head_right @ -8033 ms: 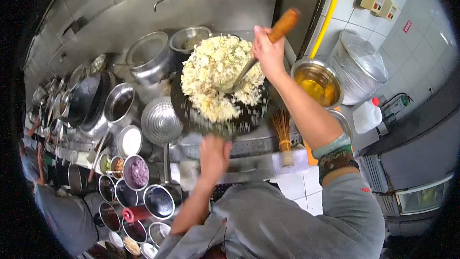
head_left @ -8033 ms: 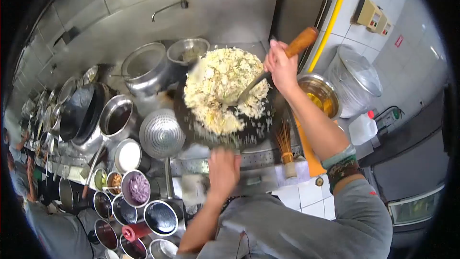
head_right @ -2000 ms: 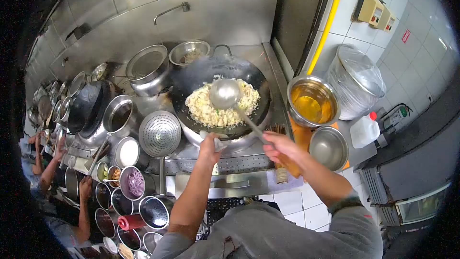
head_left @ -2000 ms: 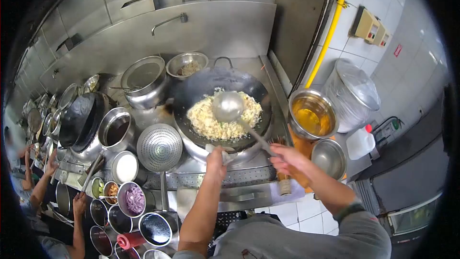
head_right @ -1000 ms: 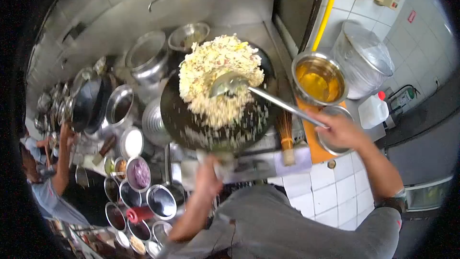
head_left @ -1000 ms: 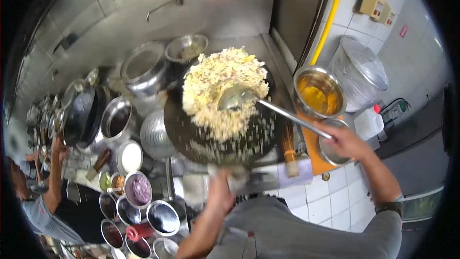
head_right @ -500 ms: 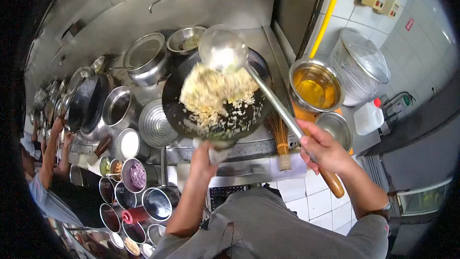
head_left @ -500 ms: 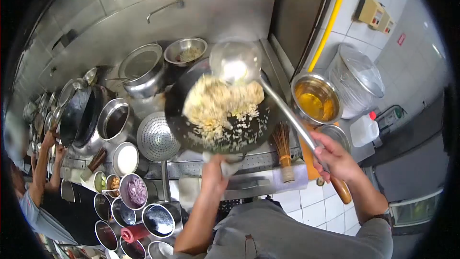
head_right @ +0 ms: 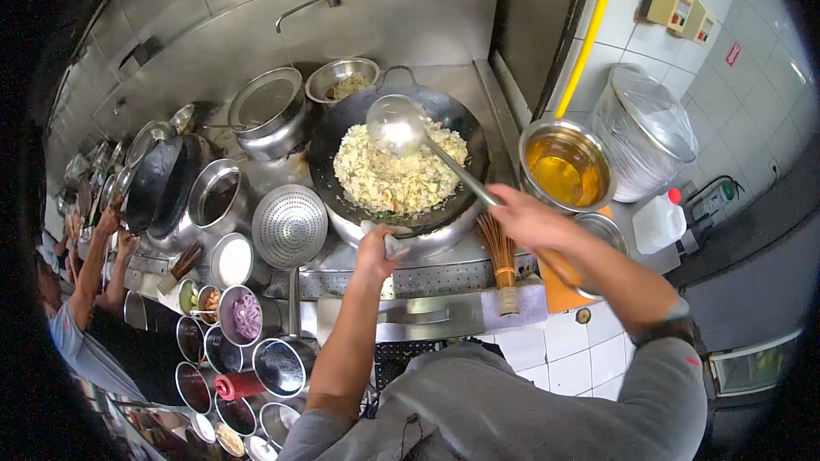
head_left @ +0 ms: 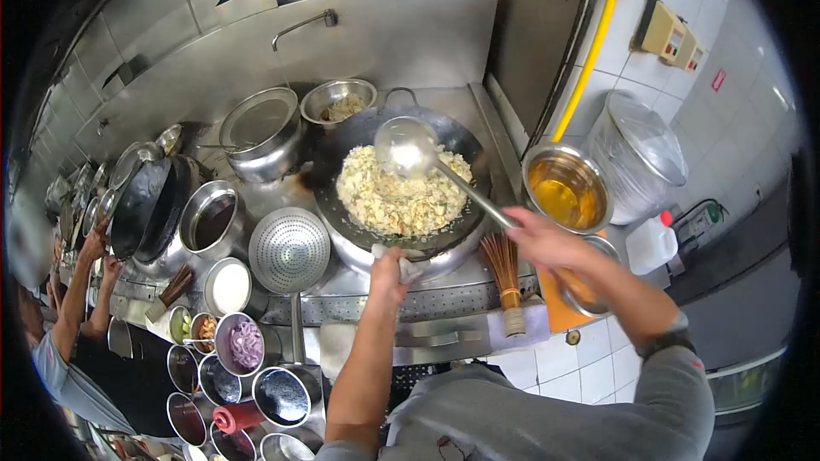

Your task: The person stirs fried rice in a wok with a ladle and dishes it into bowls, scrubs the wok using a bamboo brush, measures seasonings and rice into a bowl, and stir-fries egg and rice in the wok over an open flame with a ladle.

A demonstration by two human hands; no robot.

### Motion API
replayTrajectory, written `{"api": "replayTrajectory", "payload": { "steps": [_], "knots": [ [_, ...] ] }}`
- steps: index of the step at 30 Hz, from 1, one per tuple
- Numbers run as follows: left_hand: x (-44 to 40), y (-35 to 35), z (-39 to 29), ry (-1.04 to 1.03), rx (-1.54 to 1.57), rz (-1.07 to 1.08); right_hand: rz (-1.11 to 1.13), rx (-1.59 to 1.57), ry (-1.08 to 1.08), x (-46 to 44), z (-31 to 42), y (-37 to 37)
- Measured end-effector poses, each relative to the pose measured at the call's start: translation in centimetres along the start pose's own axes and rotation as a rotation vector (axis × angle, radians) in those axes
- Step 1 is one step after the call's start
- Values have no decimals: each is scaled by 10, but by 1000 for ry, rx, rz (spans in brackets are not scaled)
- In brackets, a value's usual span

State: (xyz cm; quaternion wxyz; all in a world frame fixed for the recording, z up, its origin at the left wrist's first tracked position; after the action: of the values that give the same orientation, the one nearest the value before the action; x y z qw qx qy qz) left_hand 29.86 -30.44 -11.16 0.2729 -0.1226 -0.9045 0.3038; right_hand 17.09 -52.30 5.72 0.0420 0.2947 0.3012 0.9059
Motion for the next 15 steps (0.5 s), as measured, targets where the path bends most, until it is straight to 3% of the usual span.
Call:
{"api": "replayTrajectory", "payload": {
  "steps": [1,3,4,5,7,8,9,10,11,13,15],
  "knots": [
    [-2,-4,-5,-10,12,1,-1,13,8,0,-9,9],
    [3,-2,-2,-52,-52,-98,266,-471,-382,4,-48,4],
    [-12,11,6,57,-105,-51,280,-346,-339,-10,-60,2],
    [-11,11,9,1,-45,17,272,-352,-353,-13,-70,5],
    [18,6,2,46,-44,50,-239,582,397,-16,-61,17],
    [43,-5,-5,29,-11,-17,-217,588,405,6,-62,40],
    [79,-14,-6,18,28,-93,-134,553,546,30,-67,61],
    [105,-20,-16,-33,-45,56,-44,520,688,43,-67,74],
    [116,-28,-22,-26,-24,3,-48,506,689,47,-67,75],
    [107,-44,-29,93,-39,-95,247,342,31,58,-84,69],
    [78,-33,-13,65,-141,-138,209,230,-83,42,-72,45]
  ]
}}
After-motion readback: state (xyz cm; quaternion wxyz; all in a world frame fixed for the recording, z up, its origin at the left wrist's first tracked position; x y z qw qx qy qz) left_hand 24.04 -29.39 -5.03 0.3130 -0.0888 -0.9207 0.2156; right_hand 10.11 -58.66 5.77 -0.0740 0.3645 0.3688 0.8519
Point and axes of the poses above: each hand's wrist, its own x-axis away from the middle knuckle, its own y-axis out of the back of the hand, z = x × y, the point moved 2 cm from there along -x, towards the middle knuckle, and after that the axes turned 9 degrees about -y, right-handed, at the moved point
